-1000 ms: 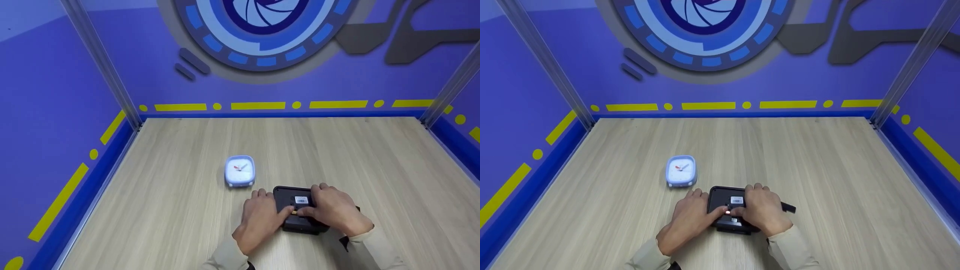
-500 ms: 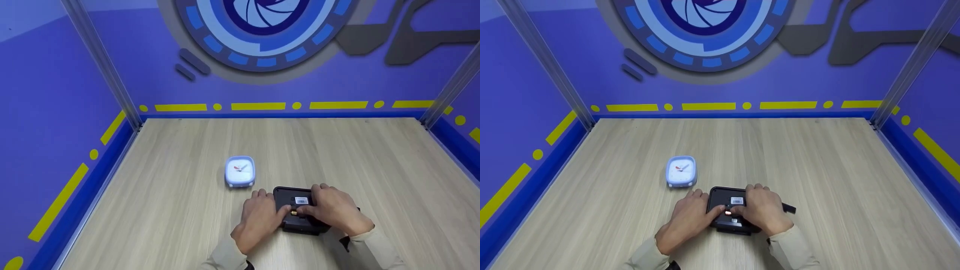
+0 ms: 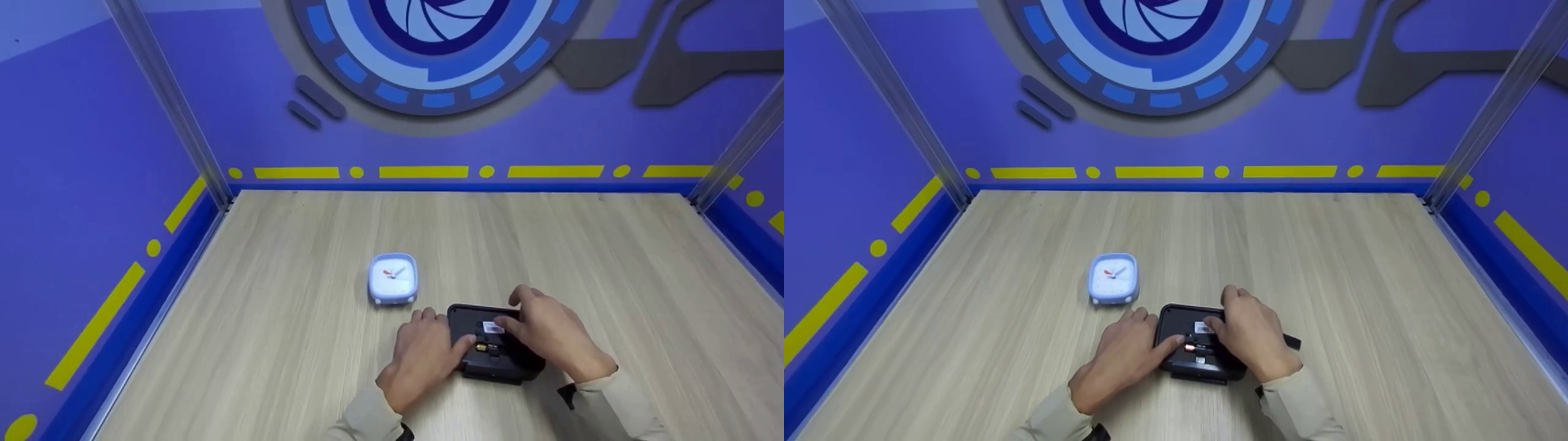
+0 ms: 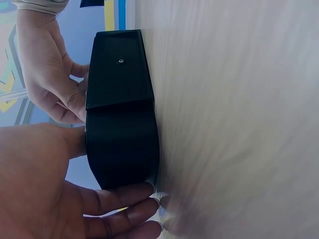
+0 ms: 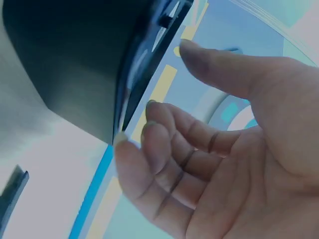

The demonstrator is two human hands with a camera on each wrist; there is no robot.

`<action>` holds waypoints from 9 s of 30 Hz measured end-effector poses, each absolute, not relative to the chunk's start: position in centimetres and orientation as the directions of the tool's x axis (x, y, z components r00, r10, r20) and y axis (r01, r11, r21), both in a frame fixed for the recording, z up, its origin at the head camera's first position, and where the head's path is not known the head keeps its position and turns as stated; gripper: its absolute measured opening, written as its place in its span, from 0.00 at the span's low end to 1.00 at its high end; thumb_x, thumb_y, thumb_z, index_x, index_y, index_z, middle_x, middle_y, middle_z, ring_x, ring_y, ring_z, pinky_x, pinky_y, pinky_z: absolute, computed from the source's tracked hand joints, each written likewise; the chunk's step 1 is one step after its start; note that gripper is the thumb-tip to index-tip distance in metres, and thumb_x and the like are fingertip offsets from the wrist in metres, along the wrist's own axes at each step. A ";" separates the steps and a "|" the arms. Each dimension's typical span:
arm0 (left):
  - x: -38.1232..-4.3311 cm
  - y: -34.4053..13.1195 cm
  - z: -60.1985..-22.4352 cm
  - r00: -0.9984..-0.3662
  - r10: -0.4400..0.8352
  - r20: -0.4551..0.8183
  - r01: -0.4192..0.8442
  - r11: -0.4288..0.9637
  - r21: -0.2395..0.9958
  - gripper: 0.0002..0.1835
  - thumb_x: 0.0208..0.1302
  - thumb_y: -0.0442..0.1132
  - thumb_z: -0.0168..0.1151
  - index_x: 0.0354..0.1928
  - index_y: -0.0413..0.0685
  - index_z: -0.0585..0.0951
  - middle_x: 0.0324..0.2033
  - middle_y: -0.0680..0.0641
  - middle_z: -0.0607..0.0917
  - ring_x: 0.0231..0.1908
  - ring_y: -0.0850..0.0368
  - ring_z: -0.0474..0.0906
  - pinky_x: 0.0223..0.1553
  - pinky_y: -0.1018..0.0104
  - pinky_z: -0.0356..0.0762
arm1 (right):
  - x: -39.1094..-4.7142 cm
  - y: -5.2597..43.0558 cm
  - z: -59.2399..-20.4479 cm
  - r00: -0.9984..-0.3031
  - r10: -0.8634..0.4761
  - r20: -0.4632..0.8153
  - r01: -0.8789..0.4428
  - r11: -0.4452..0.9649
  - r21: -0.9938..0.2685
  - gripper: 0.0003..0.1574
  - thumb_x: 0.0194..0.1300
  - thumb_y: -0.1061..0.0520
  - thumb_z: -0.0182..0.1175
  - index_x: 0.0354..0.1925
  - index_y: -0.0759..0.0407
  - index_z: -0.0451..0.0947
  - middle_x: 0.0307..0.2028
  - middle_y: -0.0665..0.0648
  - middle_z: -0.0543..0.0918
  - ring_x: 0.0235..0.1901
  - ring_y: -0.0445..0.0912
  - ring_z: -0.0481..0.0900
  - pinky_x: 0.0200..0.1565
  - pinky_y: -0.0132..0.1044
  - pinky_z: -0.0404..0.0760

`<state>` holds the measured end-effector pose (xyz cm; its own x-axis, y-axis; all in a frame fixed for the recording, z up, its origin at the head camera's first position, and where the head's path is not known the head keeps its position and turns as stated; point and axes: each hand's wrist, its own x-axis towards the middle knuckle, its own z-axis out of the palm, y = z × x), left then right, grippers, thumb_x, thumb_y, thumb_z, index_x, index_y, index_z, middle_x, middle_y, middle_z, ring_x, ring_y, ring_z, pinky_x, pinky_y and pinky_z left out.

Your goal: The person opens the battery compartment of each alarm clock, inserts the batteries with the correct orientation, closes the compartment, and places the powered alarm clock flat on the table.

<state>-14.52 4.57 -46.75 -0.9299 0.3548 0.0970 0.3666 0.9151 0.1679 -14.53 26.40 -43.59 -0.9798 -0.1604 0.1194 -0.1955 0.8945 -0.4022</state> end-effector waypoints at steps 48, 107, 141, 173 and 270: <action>-14.7 4.5 -46.7 -0.927 0.367 0.077 0.375 0.913 0.161 0.34 0.76 0.67 0.57 0.50 0.39 0.87 0.38 0.45 0.83 0.41 0.50 0.79 0.36 0.58 0.79 | -14.8 25.0 -45.2 -0.938 -0.275 0.213 -0.346 0.805 -0.482 0.30 0.72 0.52 0.71 0.62 0.71 0.78 0.51 0.62 0.82 0.53 0.58 0.79 0.53 0.56 0.80; -14.6 4.5 -46.8 -0.924 0.364 0.116 0.379 0.911 0.161 0.34 0.74 0.67 0.58 0.46 0.39 0.88 0.35 0.45 0.82 0.39 0.50 0.79 0.34 0.58 0.79 | -14.6 29.3 -42.0 -0.950 -0.299 0.092 -0.312 0.890 -0.333 0.21 0.63 0.60 0.76 0.51 0.68 0.81 0.42 0.62 0.82 0.44 0.59 0.82 0.45 0.57 0.82; -14.6 4.4 -46.7 -0.929 0.356 0.106 0.370 0.907 0.202 0.35 0.74 0.68 0.59 0.47 0.38 0.88 0.36 0.45 0.82 0.39 0.51 0.79 0.34 0.58 0.79 | -15.4 33.6 -43.4 -0.957 -0.185 -0.222 -0.112 0.946 -0.306 0.15 0.46 0.73 0.66 0.28 0.58 0.74 0.26 0.52 0.74 0.26 0.48 0.67 0.31 0.43 0.69; -14.7 4.4 -46.7 -0.929 0.362 0.080 0.370 0.910 0.188 0.36 0.75 0.68 0.57 0.49 0.39 0.88 0.37 0.45 0.82 0.41 0.51 0.79 0.36 0.58 0.79 | -15.8 34.1 -44.2 -0.982 -0.184 0.037 -0.187 0.943 -0.276 0.12 0.61 0.67 0.71 0.26 0.58 0.78 0.22 0.50 0.77 0.24 0.47 0.73 0.29 0.48 0.76; -14.6 4.3 -46.9 -0.915 0.381 0.130 0.397 0.908 0.133 0.36 0.75 0.69 0.56 0.46 0.40 0.88 0.35 0.45 0.82 0.38 0.51 0.79 0.32 0.59 0.78 | -15.5 31.4 -43.1 -0.953 -0.272 0.131 -0.301 0.893 -0.334 0.13 0.57 0.70 0.70 0.30 0.56 0.77 0.27 0.48 0.80 0.27 0.44 0.75 0.31 0.48 0.77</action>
